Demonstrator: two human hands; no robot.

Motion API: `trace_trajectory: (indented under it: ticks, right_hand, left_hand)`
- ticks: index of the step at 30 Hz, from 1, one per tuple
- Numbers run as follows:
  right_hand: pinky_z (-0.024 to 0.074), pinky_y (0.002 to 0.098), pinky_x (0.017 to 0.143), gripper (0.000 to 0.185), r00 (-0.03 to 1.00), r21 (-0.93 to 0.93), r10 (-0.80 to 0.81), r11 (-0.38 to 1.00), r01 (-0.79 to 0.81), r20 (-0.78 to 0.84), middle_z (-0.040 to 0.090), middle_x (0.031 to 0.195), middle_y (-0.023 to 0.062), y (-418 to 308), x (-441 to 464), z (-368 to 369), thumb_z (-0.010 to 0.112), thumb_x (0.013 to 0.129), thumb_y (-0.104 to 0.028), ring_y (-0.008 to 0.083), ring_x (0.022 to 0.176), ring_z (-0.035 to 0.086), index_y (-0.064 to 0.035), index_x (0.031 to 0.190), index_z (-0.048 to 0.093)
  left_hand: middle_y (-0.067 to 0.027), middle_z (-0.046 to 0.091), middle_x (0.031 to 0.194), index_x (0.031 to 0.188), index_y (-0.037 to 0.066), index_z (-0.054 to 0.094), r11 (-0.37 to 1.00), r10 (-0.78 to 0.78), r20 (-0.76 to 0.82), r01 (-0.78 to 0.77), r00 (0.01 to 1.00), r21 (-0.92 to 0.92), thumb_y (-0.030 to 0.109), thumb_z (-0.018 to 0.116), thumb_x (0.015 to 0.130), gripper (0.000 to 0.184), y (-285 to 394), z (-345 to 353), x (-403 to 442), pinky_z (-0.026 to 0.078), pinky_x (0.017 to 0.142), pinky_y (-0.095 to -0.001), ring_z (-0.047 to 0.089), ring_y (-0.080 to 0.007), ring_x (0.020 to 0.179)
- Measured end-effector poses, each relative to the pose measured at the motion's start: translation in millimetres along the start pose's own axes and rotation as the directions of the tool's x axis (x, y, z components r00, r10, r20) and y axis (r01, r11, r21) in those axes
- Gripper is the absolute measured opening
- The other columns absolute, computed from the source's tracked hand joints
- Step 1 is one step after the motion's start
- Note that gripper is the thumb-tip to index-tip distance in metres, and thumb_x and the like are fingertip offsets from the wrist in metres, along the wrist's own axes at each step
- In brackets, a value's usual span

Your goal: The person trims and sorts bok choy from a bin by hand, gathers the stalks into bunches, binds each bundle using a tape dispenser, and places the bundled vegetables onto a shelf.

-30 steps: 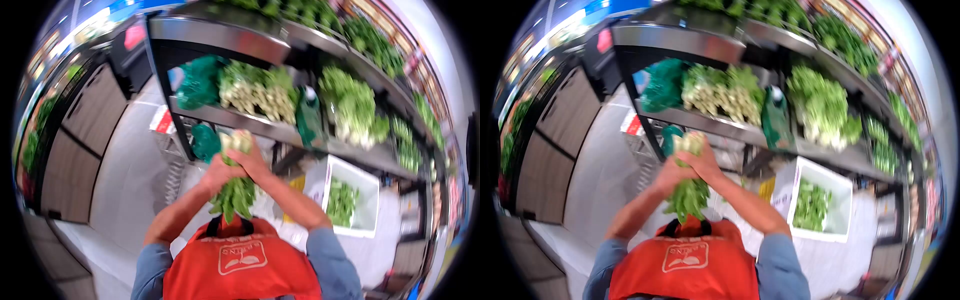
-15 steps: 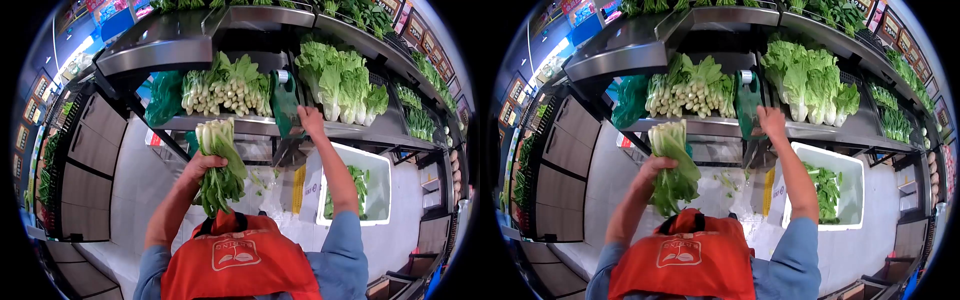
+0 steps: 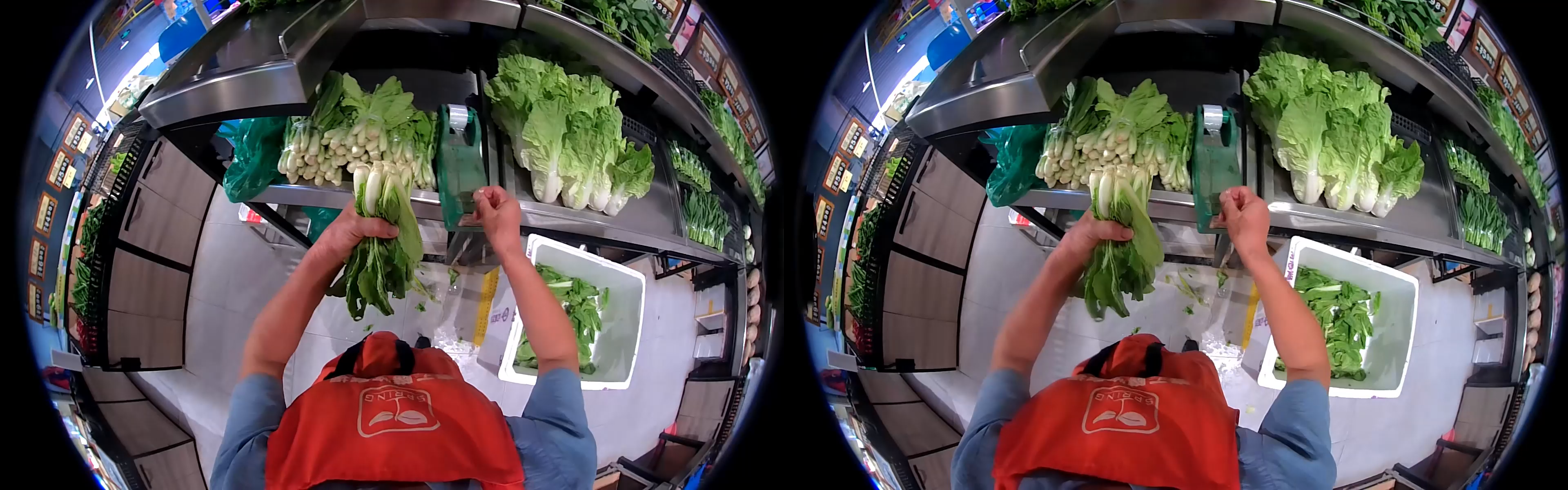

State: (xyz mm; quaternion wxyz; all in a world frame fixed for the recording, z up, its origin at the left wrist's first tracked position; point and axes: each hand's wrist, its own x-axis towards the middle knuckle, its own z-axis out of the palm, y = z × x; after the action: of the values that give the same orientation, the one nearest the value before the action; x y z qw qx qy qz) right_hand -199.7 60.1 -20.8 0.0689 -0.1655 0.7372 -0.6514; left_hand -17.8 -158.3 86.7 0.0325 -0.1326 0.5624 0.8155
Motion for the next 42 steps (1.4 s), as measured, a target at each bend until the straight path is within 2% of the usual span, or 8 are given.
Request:
trace_trajectory:
  ticks: [4,16,19,21,23,26,29,42]
  right_hand:
    - [0.0495,0.026,0.052,0.042,0.991,0.065,0.135,0.989,-0.134,-0.011,0.057,0.062,0.0045,-20,-40,-13,0.067,0.091,-0.004,0.012,0.052,0.058,0.0024,0.126,0.044]
    - [0.0495,0.025,0.06,0.032,0.968,0.043,0.034,0.998,-0.046,0.249,0.063,0.067,0.0047,-90,-196,-31,0.066,0.09,-0.002,0.0098,0.064,0.063,-0.0008,0.118,0.051]
    - [0.0514,0.0251,0.065,0.03,0.925,0.161,0.011,0.984,-0.077,0.379,0.065,0.072,0.0062,-106,-201,-33,0.064,0.093,-0.005,0.0108,0.069,0.066,-0.0015,0.12,0.051]
    - [0.0515,0.0254,0.066,0.029,0.913,0.23,-0.021,0.97,-0.08,0.406,0.066,0.074,0.0071,-121,-193,-29,0.063,0.094,-0.005,0.0116,0.07,0.066,-0.002,0.121,0.051]
    - [0.0535,0.0283,0.065,0.023,0.958,0.407,-0.059,0.911,-0.064,0.281,0.065,0.074,0.009,-125,-176,-26,0.06,0.095,-0.002,0.0171,0.071,0.068,-0.0012,0.117,0.051]
    - [0.0579,0.0342,0.067,0.018,0.988,0.692,0.117,0.704,-0.157,0.106,0.063,0.069,0.0094,-110,-131,-29,0.06,0.093,-0.001,0.024,0.069,0.069,-0.0037,0.109,0.053]
    - [0.061,0.0394,0.071,0.015,0.967,0.756,0.239,0.616,-0.221,0.088,0.064,0.067,0.0094,-82,-112,-44,0.061,0.093,-0.003,0.0257,0.07,0.07,-0.0055,0.107,0.055]
    - [0.0627,0.043,0.075,0.018,0.782,0.559,0.552,0.566,-0.605,0.288,0.068,0.081,0.0133,-12,-90,-50,0.06,0.095,-0.007,0.0324,0.084,0.072,-0.0029,0.112,0.053]
  left_hand:
    - [-0.0076,0.065,0.099,0.116,0.001,0.059,0.996,-0.007,0.037,0.004,0.999,0.086,0.004,0.076,0.065,0.054,4,10,15,0.054,0.081,-0.0352,0.065,-0.0213,0.089]
    - [-0.0084,0.066,0.109,0.123,-0.001,0.058,0.767,0.018,0.31,-0.212,0.951,0.605,0.016,0.081,0.064,0.066,20,40,58,0.047,0.093,-0.0314,0.061,-0.0177,0.1]
    - [-0.0141,0.068,0.104,0.121,-0.001,0.059,0.479,0.027,0.373,-0.34,0.927,0.81,0.017,0.08,0.062,0.066,-1,50,76,0.05,0.09,-0.0341,0.065,-0.0219,0.097]
    - [-0.016,0.069,0.101,0.114,0.004,0.058,0.081,-0.04,0.314,-0.311,0.948,0.947,0.019,0.078,0.063,0.057,-7,84,66,0.053,0.082,-0.0412,0.068,-0.0304,0.094]
    - [-0.0136,0.07,0.098,0.109,0.006,0.058,-0.165,-0.18,0.251,-0.281,0.951,0.946,0.021,0.079,0.064,0.052,-13,110,50,0.054,0.079,-0.045,0.069,-0.0322,0.092]
    - [-0.0146,0.07,0.091,0.107,0.002,0.055,-0.104,0.031,0.568,-0.563,0.822,0.82,0.019,0.078,0.065,0.051,-77,99,34,0.054,0.075,-0.0444,0.07,-0.0329,0.084]
    - [-0.017,0.069,0.085,0.105,-0.002,0.054,-0.144,-0.168,0.488,-0.511,0.856,0.847,0.016,0.074,0.066,0.047,-77,104,23,0.054,0.072,-0.0425,0.07,-0.0331,0.079]
    - [-0.0119,0.06,0.083,0.105,-0.002,0.054,-0.525,0.021,0.601,-0.503,0.799,0.686,0.013,0.067,0.068,0.041,-115,117,-14,0.044,0.076,-0.0369,0.062,-0.0248,0.076]
